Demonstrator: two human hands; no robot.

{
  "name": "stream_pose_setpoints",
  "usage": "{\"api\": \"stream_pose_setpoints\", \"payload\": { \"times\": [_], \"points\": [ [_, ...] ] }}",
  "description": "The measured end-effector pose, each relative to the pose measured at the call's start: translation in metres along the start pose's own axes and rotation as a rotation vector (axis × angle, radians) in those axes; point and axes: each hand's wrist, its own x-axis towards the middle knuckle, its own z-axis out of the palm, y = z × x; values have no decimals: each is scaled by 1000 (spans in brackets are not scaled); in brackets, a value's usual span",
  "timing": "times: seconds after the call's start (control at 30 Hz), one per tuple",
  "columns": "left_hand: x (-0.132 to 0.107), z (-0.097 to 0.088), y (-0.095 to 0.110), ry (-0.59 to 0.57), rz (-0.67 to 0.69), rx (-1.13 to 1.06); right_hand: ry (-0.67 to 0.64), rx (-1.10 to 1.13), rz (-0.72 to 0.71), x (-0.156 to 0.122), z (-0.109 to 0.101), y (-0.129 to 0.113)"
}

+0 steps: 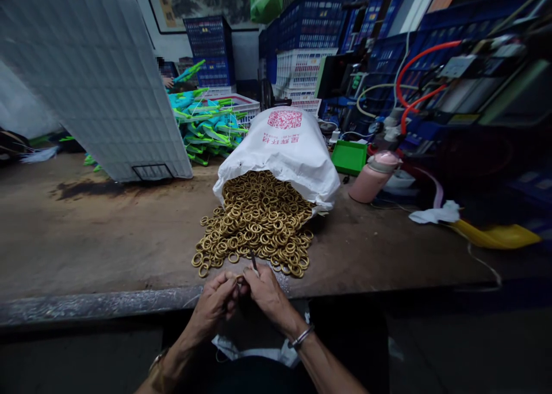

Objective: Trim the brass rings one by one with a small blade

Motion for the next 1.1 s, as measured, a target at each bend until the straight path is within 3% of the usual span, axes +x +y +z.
{"api": "stream_pose_setpoints", "payload": {
  "times": [0.3, 0.47, 0.63, 0.87, 1.0, 1.1],
  "points": [
    [-4, 1, 4, -14, -22, -104, -1, -102, -86, -3, -1, -8],
    [-3, -2, 5, -8, 33, -115, 84, -449, -216, -6, -1, -5],
    [-2, -3, 7, 8, 37, -75, -13, -677, -251, -10, 2, 1],
    [-9, -3, 7, -21, 70, -36, -27, -900, -269, -8, -3, 8],
    [-18, -3, 8, -80, 26, -104, 67, -1065, -210, -2, -7, 9],
    [-19, -4, 12, -61, -14, -189, 199, -1055, -237, 9, -10, -1]
  ]
}}
